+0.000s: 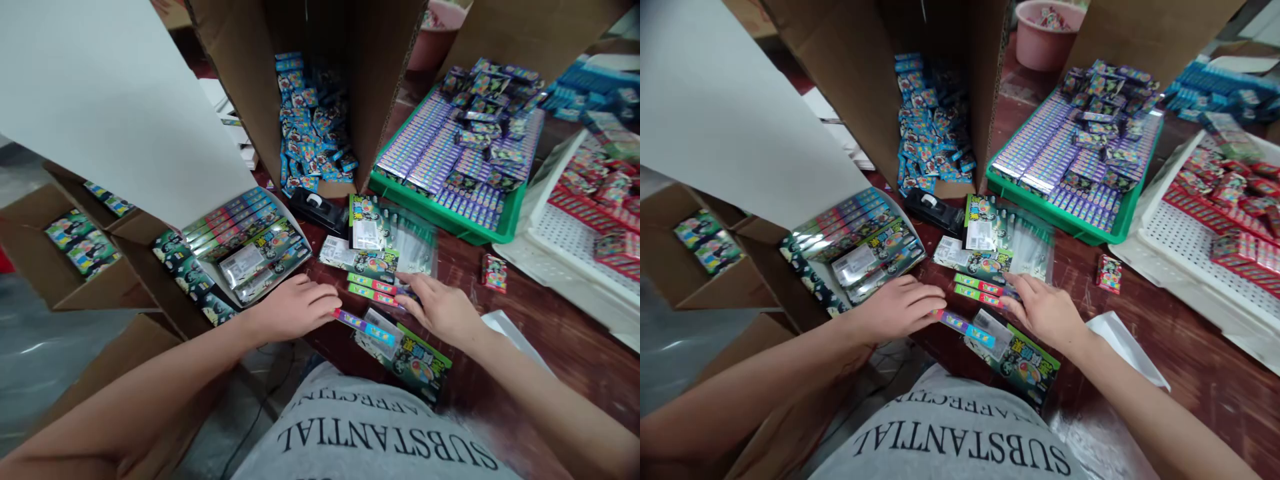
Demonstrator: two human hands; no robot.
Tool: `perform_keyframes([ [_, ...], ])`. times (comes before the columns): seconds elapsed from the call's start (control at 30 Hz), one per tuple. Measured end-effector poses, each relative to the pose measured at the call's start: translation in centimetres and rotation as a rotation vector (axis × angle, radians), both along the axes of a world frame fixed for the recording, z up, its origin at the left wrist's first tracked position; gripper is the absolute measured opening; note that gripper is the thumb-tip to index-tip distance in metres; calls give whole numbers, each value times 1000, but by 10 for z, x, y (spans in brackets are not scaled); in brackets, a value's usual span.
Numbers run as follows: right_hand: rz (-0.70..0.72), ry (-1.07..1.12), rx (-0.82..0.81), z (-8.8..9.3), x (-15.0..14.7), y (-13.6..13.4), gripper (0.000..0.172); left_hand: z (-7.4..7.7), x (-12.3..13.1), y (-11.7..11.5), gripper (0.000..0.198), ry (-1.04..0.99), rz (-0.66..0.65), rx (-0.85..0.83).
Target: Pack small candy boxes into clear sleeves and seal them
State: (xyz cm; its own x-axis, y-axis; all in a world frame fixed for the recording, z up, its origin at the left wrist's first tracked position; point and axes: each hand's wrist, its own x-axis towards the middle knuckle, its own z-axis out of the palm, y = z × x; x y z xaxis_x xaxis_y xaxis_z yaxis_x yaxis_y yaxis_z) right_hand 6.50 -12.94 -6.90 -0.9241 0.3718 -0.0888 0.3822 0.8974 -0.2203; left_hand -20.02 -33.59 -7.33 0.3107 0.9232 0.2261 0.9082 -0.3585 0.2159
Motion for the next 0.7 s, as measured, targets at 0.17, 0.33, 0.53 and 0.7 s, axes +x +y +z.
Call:
perform_keyframes([
  [0.17, 73, 21, -132, 13, -4, 4, 80, 1, 29, 42, 39, -76, 136, 98],
  [0.33, 91, -22, -84, 18, -14, 6, 71, -8, 38, 56, 79, -200, 291, 128],
  [0.53, 136, -39, -111, 11, -12, 17, 83, -27, 24, 29, 73, -419, 449, 24],
  [0.7, 112, -49, -156, 10, -10, 18, 82, -35, 33, 21, 42, -578, 469, 19],
])
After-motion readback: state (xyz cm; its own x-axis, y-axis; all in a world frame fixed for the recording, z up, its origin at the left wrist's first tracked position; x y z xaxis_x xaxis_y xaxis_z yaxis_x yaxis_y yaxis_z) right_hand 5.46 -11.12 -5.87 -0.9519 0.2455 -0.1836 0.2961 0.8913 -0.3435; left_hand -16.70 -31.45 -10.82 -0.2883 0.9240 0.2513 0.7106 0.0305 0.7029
